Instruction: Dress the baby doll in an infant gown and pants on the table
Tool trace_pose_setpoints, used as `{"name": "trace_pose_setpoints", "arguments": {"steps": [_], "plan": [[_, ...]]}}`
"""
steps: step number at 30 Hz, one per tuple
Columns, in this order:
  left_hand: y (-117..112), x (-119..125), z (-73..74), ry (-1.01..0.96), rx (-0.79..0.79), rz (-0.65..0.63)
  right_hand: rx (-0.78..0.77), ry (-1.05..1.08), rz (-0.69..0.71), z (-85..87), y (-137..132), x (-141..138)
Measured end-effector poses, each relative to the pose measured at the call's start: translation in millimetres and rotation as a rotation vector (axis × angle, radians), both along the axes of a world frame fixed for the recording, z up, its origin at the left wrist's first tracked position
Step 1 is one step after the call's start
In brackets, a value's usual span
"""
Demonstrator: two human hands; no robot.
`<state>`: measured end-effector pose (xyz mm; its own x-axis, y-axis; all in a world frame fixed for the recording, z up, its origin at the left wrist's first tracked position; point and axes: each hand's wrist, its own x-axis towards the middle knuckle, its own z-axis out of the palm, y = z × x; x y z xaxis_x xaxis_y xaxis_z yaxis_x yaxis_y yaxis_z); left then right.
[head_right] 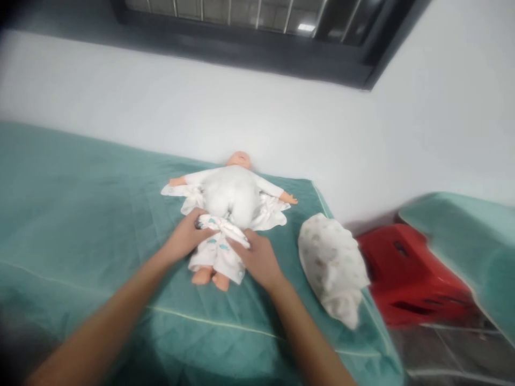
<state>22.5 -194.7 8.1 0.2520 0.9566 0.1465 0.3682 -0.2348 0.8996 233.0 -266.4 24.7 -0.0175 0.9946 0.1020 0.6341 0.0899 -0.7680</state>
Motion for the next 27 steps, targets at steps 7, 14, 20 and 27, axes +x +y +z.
{"name": "trace_pose_setpoints", "arguments": {"steps": [7,14,20,27], "plan": [[16,12,5.0,0.013,0.067,0.114,0.159,-0.021,-0.048,-6.5,35,4],[-26,-3,-8.7,0.056,0.006,0.046,0.211,-0.065,-0.029,-18.4,53,8],[-42,-13,-15.3,-0.028,-0.009,-0.090,0.143,-0.024,-0.053,-14.1,35,6],[-28,-12,-15.3,-0.037,0.147,-0.077,-0.007,-0.045,0.178,5.5,-31,-5]]}}
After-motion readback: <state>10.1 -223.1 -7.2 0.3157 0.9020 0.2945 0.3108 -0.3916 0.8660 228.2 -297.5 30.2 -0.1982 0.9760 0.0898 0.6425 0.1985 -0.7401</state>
